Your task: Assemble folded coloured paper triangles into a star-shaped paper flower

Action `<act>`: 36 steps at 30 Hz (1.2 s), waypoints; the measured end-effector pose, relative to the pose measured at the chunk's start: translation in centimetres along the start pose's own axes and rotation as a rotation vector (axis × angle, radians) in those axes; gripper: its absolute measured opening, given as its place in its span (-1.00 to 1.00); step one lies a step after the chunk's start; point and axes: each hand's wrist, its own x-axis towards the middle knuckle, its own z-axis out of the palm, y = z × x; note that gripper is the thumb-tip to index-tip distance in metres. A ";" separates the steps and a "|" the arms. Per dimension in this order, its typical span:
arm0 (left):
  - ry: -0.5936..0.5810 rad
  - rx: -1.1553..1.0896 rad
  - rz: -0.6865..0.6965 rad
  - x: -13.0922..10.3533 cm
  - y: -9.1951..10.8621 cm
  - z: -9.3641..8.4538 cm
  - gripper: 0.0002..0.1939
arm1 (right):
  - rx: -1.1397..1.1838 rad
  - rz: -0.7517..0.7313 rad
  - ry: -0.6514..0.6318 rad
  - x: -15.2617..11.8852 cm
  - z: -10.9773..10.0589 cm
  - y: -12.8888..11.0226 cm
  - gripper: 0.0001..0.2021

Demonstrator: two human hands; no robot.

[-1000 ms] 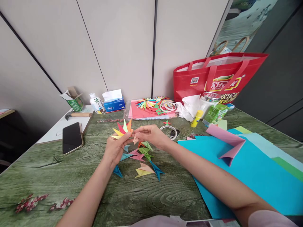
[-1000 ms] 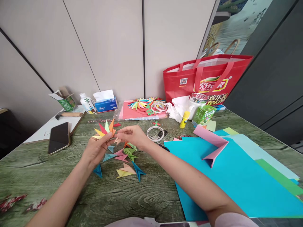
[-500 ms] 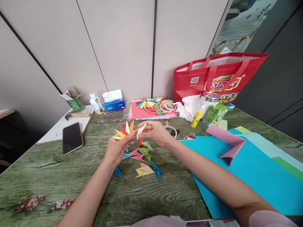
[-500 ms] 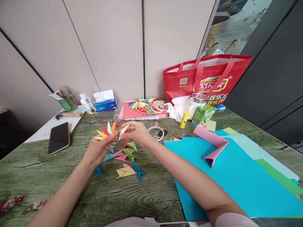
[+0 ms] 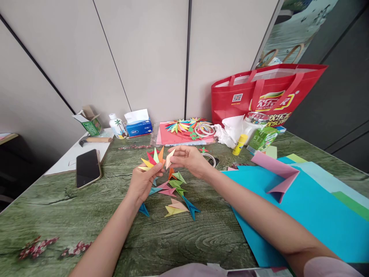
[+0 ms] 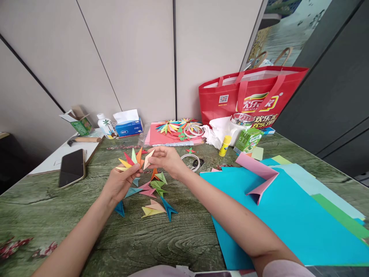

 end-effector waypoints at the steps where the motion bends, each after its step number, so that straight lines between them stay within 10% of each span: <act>1: -0.001 -0.001 -0.003 0.0 0.0 0.0 -0.81 | 0.000 0.002 0.002 0.0 0.0 0.0 -0.62; 36: -0.005 -0.020 -0.053 -0.2 -0.3 0.3 -0.78 | -0.031 -0.076 0.110 0.0 0.9 0.9 -0.67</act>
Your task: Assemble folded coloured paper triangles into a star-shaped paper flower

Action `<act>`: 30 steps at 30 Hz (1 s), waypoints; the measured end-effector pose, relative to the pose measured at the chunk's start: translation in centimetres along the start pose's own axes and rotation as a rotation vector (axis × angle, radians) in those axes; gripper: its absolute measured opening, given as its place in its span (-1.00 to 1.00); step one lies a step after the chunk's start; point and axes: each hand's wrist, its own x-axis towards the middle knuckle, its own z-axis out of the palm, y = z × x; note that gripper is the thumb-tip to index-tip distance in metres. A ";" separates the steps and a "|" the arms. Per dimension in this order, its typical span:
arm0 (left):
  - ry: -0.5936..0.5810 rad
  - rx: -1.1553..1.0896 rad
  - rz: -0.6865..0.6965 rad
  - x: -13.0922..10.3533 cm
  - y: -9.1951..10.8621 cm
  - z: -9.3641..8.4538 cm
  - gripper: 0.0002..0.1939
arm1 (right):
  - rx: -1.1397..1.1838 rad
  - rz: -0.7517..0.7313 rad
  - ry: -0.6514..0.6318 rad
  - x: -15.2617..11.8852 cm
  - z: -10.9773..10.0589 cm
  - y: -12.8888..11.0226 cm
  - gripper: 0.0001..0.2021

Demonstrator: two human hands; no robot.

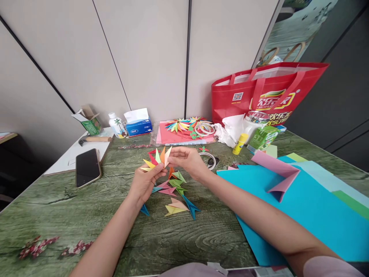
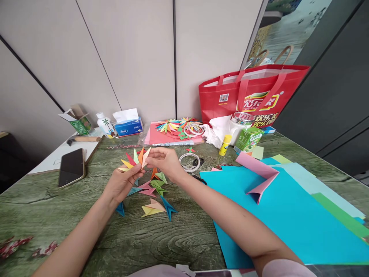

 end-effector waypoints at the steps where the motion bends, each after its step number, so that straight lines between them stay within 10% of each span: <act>1: 0.000 0.002 0.003 0.0 0.0 0.0 -0.79 | -0.011 -0.001 -0.006 0.0 0.0 -0.1 -0.67; 30: -0.018 -0.060 0.021 0.1 0.1 -0.1 -0.82 | -0.186 -0.210 0.078 -0.6 0.5 0.6 -0.78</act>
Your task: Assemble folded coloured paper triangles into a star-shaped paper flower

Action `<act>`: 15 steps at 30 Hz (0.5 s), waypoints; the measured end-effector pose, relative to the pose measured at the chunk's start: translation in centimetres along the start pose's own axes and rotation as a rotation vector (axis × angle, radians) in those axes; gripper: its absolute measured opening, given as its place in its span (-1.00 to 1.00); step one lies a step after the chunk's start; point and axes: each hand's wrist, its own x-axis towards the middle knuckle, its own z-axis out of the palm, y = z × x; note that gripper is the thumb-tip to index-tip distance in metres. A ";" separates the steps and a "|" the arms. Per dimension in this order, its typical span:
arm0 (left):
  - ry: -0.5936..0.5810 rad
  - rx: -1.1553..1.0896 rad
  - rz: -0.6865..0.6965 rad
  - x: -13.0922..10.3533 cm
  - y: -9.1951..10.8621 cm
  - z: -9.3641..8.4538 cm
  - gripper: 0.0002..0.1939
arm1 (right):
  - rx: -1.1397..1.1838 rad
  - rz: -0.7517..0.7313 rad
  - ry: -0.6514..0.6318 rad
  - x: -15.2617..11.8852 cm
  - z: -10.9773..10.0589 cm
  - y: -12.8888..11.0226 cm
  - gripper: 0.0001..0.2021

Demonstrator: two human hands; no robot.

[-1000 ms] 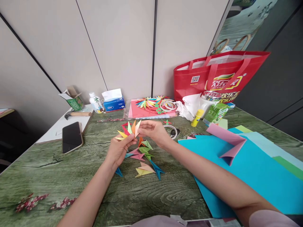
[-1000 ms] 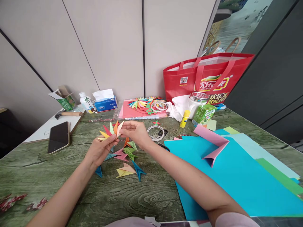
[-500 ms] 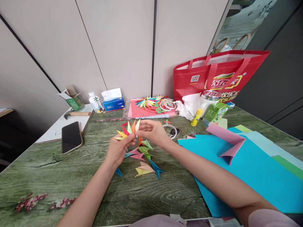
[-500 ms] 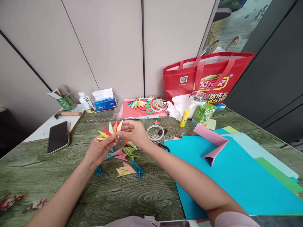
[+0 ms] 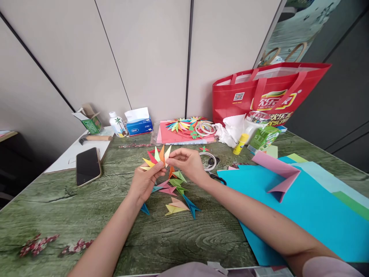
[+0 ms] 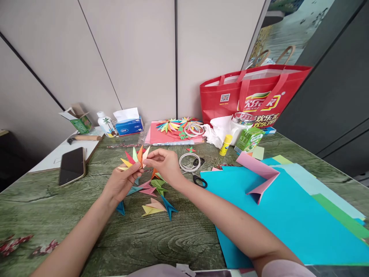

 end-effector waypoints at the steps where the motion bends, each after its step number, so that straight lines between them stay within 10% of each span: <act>1: -0.001 -0.001 -0.005 0.0 0.0 0.0 -0.82 | 0.007 0.004 0.000 0.0 0.0 0.1 -0.79; 15: 0.008 -0.010 -0.039 -0.3 0.1 0.4 -0.81 | -0.039 -0.138 0.010 -0.2 0.2 0.5 -0.88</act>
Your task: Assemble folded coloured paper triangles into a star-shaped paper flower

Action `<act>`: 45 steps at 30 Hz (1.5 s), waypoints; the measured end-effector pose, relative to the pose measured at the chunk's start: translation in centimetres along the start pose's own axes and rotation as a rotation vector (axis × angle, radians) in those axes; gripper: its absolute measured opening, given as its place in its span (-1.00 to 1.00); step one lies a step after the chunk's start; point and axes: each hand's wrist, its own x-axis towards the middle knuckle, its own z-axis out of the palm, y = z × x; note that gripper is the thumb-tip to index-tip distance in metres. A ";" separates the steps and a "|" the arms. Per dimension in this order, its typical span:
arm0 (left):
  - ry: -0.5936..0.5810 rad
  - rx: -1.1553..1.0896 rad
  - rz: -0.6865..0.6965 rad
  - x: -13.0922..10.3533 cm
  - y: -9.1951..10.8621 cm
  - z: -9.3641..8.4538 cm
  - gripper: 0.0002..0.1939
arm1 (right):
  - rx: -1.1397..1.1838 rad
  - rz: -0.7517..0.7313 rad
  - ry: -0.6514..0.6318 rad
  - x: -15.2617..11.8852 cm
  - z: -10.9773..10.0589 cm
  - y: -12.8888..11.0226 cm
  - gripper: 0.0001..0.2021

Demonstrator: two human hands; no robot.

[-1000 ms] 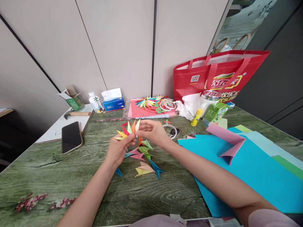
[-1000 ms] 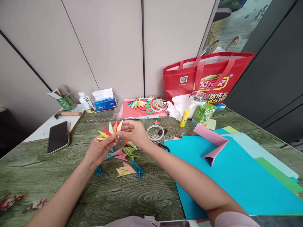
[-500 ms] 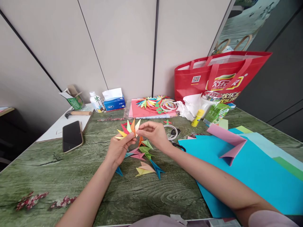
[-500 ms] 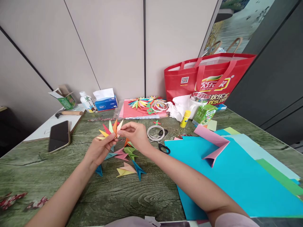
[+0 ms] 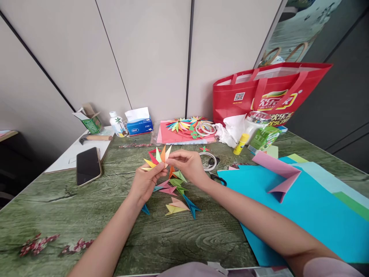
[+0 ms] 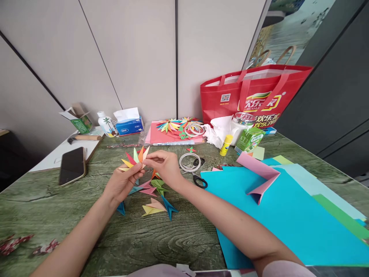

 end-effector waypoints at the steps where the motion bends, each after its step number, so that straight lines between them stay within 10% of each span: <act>1: 0.001 -0.004 0.016 0.0 0.0 0.0 -0.81 | 0.037 0.032 -0.016 0.0 0.0 0.1 -0.88; 13: 0.011 -0.053 -0.055 0.2 -0.1 -0.2 -0.79 | -0.053 -0.066 -0.010 0.1 -0.3 0.4 -0.87; 19: 0.043 -0.006 -0.020 0.2 -0.3 -0.3 -0.84 | 0.143 0.215 -0.004 -0.3 0.2 0.7 -0.81; 26: 0.027 0.024 -0.021 0.2 -0.2 -0.4 -0.87 | -0.026 -0.004 0.034 -0.5 0.1 0.3 -0.88; 33: 0.058 -0.003 -0.033 0.3 -0.5 -0.3 -0.86 | 0.184 0.287 0.068 -0.8 0.7 0.4 -0.77; 45: 0.064 -0.031 -0.008 0.0 -0.5 0.0 -0.85 | 0.165 0.271 -0.023 -0.7 0.5 0.0 -0.74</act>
